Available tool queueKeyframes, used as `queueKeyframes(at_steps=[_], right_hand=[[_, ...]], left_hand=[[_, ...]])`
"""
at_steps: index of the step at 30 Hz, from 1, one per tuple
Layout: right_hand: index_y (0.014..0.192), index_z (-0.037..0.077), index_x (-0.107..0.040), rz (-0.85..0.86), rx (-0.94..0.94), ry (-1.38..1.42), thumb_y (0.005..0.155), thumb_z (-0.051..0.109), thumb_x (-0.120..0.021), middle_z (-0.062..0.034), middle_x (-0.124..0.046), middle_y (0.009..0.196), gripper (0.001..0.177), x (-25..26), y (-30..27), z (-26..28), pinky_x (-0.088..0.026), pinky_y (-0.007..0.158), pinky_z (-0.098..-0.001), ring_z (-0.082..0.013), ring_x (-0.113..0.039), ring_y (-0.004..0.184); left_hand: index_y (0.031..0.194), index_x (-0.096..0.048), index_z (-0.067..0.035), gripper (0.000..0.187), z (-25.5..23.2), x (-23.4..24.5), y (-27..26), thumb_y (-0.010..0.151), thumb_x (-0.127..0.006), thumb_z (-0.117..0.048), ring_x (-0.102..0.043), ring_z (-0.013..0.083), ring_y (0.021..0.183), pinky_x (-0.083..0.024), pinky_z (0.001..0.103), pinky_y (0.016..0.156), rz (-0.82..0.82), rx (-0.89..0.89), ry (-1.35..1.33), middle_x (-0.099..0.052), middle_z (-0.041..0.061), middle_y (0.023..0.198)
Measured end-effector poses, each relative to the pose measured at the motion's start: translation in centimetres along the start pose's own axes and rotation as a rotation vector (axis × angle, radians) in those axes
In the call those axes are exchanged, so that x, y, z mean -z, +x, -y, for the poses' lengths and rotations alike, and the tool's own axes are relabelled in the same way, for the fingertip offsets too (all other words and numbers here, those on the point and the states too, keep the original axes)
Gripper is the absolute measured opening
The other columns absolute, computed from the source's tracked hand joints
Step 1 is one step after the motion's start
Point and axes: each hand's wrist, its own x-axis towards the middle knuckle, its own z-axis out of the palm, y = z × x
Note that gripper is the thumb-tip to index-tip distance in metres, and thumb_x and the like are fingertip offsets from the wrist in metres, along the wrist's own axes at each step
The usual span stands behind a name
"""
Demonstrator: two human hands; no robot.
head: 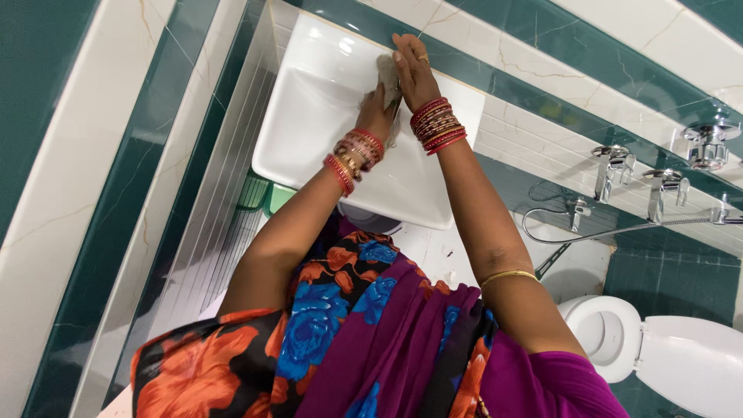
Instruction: The person wipes the bathroom faucets and handles with a cloth.
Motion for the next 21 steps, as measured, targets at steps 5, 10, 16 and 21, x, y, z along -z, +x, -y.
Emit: queueKeyframes(at_steps=[5, 10, 16, 21], right_hand=[[0.154, 0.019, -0.051, -0.042, -0.024, -0.036, 0.108, 0.029, -0.057, -0.0189, -0.031, 0.168, 0.048, 0.8, -1.5, 3.2, -0.039, 0.124, -0.0457, -0.0366, -0.035, 0.154], [0.162, 0.018, -0.036, 0.116, 0.031, 0.373, 0.099, 0.017, -0.071, -0.0115, -0.049, 0.163, 0.072, 2.2, -7.1, 10.4, -0.030, 0.133, -0.0459, -0.0289, -0.041, 0.156], [0.129, 0.007, -0.064, 0.334, -0.125, 0.549, 0.095, 0.014, -0.078, -0.0071, -0.068, 0.122, 0.037, 2.9, -8.9, 14.0, -0.059, 0.103, -0.0359, -0.0185, -0.067, 0.112], [0.116, 0.004, -0.062, 0.170, -0.111, 0.430, 0.097, 0.012, -0.080, -0.0029, -0.068, 0.104, 0.027, 4.5, -10.7, 15.1, -0.059, 0.087, -0.0301, -0.0143, -0.067, 0.097]], left_hand=[[0.140, -0.054, -0.001, 0.046, -0.9, 7.3, -5.8, 0.100, -0.050, -0.025, -0.071, 0.0313, 0.114, -0.053, 0.037, 0.103, 0.201, 0.163, -0.183, -0.070, 0.021, 0.126], [0.145, -0.051, 0.001, 0.058, -2.8, 12.3, -9.0, 0.100, -0.056, -0.035, -0.067, 0.0278, 0.126, -0.050, 0.035, 0.108, 0.361, 0.085, -0.305, -0.069, 0.016, 0.134], [0.147, -0.044, 0.003, 0.078, -4.4, 13.8, -11.7, 0.084, -0.075, -0.032, -0.064, 0.0288, 0.125, -0.048, 0.037, 0.108, 0.403, -0.185, -0.113, -0.066, 0.021, 0.133], [0.136, -0.053, 0.002, 0.051, -3.8, 14.6, -12.6, 0.091, -0.068, -0.017, -0.069, 0.0263, 0.116, -0.054, 0.037, 0.103, 0.311, -0.257, -0.146, -0.070, 0.020, 0.123]])
